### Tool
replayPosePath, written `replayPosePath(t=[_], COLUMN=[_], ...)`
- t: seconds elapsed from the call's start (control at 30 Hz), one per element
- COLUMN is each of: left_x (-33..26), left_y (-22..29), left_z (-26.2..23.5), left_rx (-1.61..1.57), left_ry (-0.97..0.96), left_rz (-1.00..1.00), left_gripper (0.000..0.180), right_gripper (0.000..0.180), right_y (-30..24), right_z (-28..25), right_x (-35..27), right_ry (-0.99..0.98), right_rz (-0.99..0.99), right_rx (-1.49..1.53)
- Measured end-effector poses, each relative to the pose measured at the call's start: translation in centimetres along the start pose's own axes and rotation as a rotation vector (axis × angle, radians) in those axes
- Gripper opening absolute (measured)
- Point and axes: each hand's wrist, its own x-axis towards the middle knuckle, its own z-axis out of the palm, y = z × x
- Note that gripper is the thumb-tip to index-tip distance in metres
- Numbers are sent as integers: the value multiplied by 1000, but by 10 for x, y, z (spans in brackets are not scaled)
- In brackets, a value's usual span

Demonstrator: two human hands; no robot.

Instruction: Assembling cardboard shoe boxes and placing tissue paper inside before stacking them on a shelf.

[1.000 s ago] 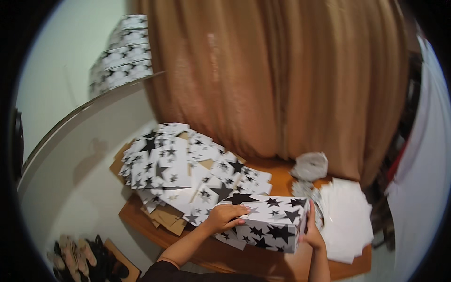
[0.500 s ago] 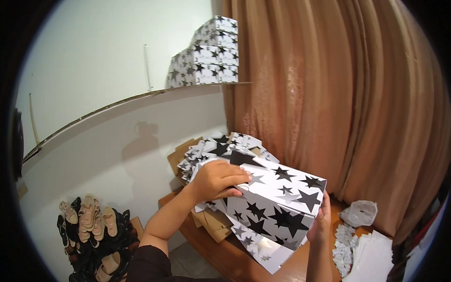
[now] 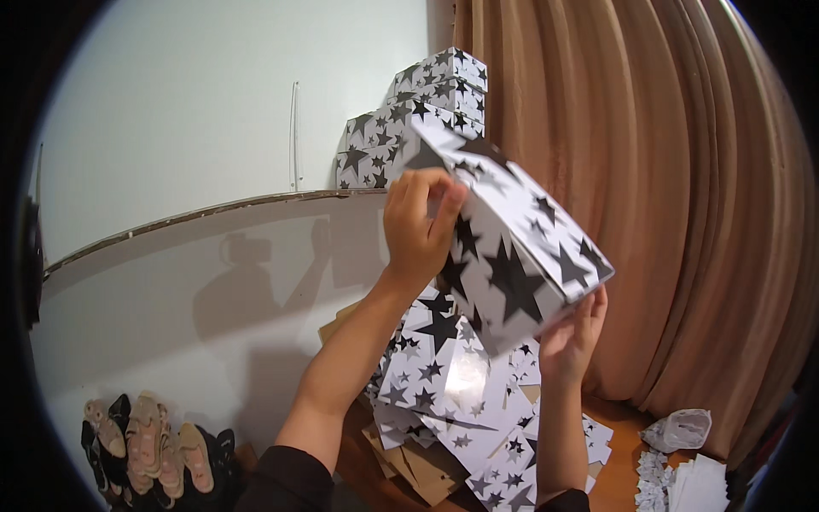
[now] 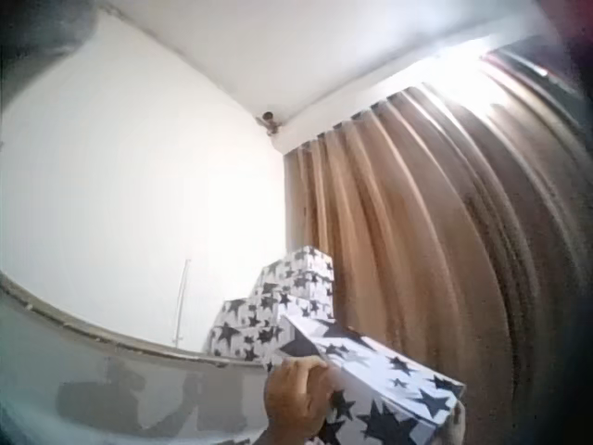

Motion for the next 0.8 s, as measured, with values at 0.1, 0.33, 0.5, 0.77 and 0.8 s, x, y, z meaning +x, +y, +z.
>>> replayPosePath(t=[0.1,0.33,0.5,0.77,0.8], left_x=[22,38,41,68,77], left_y=[-19,-32,-61,-104,-108], left_z=[3,9,13,17,15], left_rx=[-197,-210,-201,-160,-164], left_ry=[9,-119,59,15,-27], left_rz=[-26,323,279,215,206], left_gripper=[32,83,80,71,75], right_gripper=[31,38,34,41,41], right_y=[40,52,73,112,115], right_z=[25,81,122,135,137], right_x=[38,133,155,200,208], right_ry=[-16,-63,-99,-81,-79], right_rz=[-156,-266,-355,-324,-320], right_rx=[-94,-146,-226,-249,-245])
